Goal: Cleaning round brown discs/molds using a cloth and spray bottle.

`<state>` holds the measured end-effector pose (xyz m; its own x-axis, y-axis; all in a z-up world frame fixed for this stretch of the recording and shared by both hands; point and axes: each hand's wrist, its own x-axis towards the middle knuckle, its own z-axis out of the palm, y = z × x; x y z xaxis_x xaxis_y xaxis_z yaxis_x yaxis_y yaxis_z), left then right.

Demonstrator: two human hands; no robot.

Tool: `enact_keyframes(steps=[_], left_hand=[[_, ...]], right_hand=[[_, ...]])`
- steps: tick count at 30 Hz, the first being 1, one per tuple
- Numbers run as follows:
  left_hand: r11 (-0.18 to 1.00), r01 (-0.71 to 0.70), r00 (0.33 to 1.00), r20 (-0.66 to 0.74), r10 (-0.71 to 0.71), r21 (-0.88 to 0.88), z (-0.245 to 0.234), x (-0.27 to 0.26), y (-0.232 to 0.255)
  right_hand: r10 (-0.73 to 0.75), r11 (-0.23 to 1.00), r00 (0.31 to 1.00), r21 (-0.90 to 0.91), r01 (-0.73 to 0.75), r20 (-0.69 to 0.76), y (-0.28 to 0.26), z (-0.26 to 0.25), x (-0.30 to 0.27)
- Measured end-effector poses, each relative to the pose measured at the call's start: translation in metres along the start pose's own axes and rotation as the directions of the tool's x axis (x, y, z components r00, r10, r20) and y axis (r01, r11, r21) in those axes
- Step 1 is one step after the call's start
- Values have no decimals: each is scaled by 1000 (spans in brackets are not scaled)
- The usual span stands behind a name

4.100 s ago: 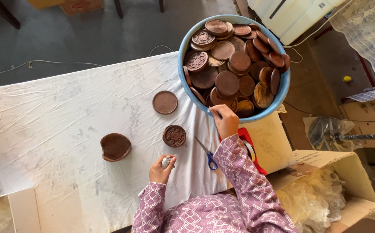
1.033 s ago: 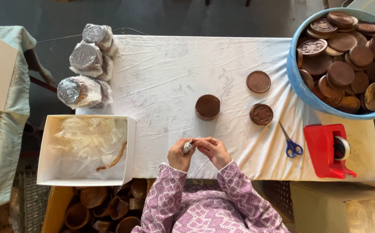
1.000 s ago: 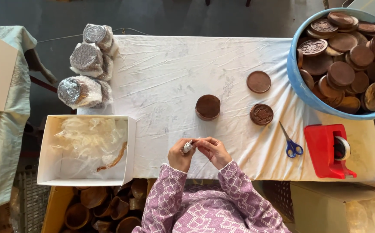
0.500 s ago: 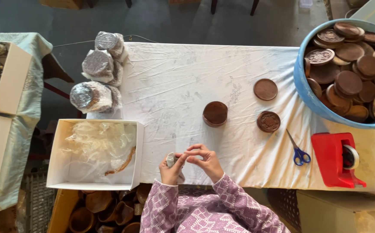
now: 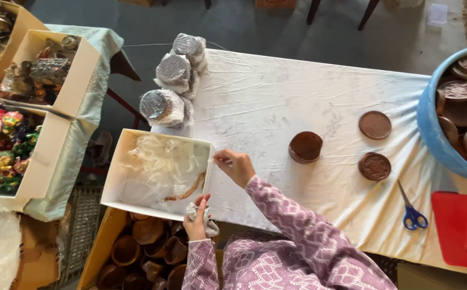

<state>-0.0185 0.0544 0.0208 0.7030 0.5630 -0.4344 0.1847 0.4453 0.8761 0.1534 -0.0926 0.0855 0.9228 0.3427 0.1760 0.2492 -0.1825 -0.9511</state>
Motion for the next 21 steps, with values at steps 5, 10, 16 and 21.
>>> enact_keyframes(steps=[5, 10, 16, 21], left_hand=[[999, -32, 999, 44, 32, -10, -4, 1, 8], [998, -47, 993, 104, 52, -50, 5, -7, 2], [1000, -13, 991, 131, 10, 27, 16, -15, 1], [996, 24, 984, 171, -39, 87, 22, -8, -7]], right_hand=[[-224, 913, 969, -325, 245, 102, 20, 39, 26], [-331, 626, 897, -644, 440, 292, 36, 51, 37], [-317, 729, 921, -563, 390, 226, 20, 36, 34], [-50, 970, 993, -231, 74, 108, -5, 8, 16]])
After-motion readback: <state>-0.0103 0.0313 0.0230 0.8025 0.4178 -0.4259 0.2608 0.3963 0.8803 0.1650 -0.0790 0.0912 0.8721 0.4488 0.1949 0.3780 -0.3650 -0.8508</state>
